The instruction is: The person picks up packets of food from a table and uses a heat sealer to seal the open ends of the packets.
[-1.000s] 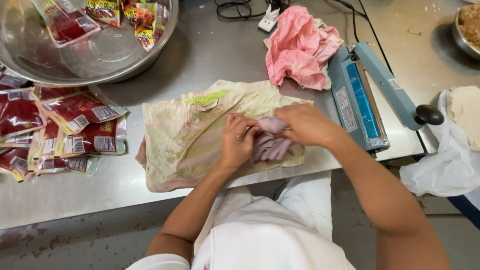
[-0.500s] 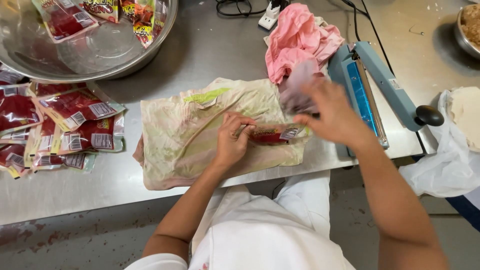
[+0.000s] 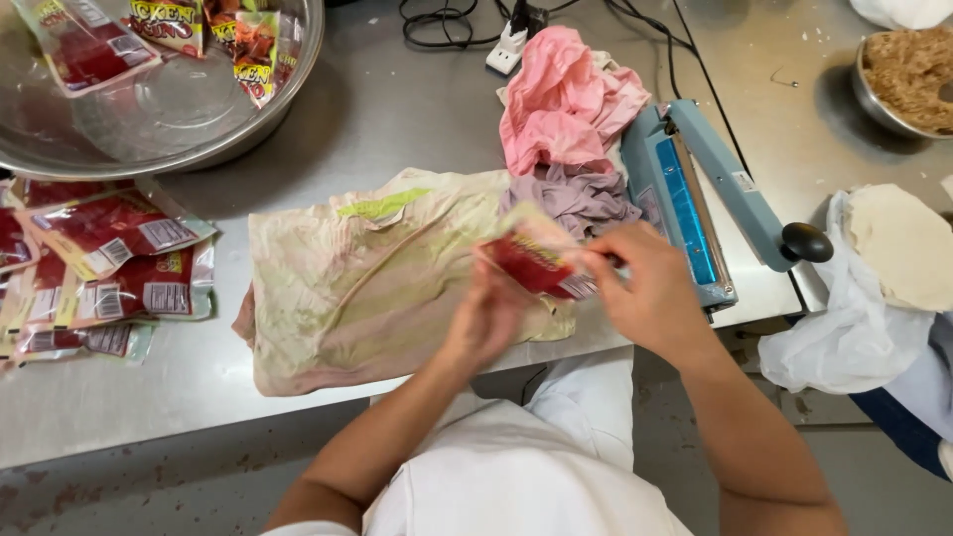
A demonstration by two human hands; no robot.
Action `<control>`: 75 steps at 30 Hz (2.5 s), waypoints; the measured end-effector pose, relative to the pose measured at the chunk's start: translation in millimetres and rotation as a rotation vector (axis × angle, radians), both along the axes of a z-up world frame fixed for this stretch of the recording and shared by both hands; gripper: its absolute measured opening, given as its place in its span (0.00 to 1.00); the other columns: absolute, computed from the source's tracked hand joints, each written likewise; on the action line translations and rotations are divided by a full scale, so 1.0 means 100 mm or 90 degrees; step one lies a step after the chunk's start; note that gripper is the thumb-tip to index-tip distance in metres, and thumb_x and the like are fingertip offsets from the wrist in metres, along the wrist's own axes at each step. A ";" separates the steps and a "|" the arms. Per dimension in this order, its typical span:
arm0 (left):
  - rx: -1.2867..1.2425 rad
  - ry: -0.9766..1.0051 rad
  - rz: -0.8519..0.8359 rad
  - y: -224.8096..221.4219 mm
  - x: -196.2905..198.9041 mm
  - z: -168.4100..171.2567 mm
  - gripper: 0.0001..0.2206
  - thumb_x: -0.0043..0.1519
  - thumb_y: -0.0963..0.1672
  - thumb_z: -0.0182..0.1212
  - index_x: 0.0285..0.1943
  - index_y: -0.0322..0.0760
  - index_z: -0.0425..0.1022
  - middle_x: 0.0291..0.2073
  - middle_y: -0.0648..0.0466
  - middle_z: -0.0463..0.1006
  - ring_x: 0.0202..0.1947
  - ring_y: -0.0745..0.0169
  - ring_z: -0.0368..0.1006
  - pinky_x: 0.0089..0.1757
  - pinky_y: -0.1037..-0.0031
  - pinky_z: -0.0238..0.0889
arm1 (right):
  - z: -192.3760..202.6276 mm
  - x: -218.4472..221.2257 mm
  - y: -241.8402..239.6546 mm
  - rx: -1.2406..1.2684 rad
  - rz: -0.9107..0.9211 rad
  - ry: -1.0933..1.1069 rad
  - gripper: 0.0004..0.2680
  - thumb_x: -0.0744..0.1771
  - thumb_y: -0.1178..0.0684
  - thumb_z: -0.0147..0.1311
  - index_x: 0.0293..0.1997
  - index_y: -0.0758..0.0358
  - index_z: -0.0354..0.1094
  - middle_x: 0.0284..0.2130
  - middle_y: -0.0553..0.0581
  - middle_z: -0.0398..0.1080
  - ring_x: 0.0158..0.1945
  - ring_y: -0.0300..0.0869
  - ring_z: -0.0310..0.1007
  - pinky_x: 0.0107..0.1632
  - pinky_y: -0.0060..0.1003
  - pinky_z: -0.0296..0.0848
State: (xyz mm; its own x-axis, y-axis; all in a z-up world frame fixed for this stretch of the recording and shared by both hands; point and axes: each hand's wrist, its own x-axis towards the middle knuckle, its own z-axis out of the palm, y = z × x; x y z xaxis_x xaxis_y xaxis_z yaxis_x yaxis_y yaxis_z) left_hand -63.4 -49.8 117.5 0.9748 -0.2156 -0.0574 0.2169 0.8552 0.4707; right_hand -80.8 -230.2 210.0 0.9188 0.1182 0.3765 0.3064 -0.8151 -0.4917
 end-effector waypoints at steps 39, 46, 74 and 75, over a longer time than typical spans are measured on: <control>0.103 0.133 -0.360 -1.80 1.11 -0.73 0.37 0.56 0.37 0.65 0.73 0.51 0.50 0.60 0.46 0.72 0.52 0.44 0.75 0.44 0.49 0.76 | -0.02 -0.06 -1.22 -0.228 -0.388 0.051 0.18 0.68 0.61 0.46 0.67 0.66 0.61 0.56 0.72 0.65 0.55 0.67 0.62 0.49 0.63 0.64; 0.199 0.051 -0.312 -1.93 1.01 -1.03 0.38 0.59 0.41 0.72 0.76 0.50 0.51 0.56 0.48 0.69 0.48 0.49 0.73 0.34 0.51 0.80 | -0.87 -0.17 -1.55 -0.295 -0.474 -0.057 0.17 0.63 0.60 0.50 0.58 0.56 0.65 0.44 0.60 0.65 0.45 0.61 0.69 0.44 0.57 0.70; 0.172 0.081 -0.399 -1.69 1.04 -0.64 0.40 0.55 0.45 0.68 0.75 0.51 0.47 0.61 0.47 0.71 0.50 0.40 0.77 0.35 0.49 0.78 | -0.72 -0.20 -1.27 -0.266 -0.495 -0.110 0.08 0.65 0.66 0.48 0.45 0.62 0.67 0.41 0.63 0.61 0.44 0.59 0.63 0.32 0.52 0.62; 0.177 0.084 -0.398 -1.70 1.04 -0.63 0.41 0.55 0.45 0.68 0.76 0.52 0.46 0.60 0.46 0.71 0.50 0.39 0.77 0.35 0.50 0.79 | -0.71 -0.20 -1.28 -0.260 -0.492 -0.102 0.08 0.65 0.65 0.48 0.46 0.62 0.67 0.41 0.63 0.61 0.43 0.59 0.62 0.34 0.52 0.62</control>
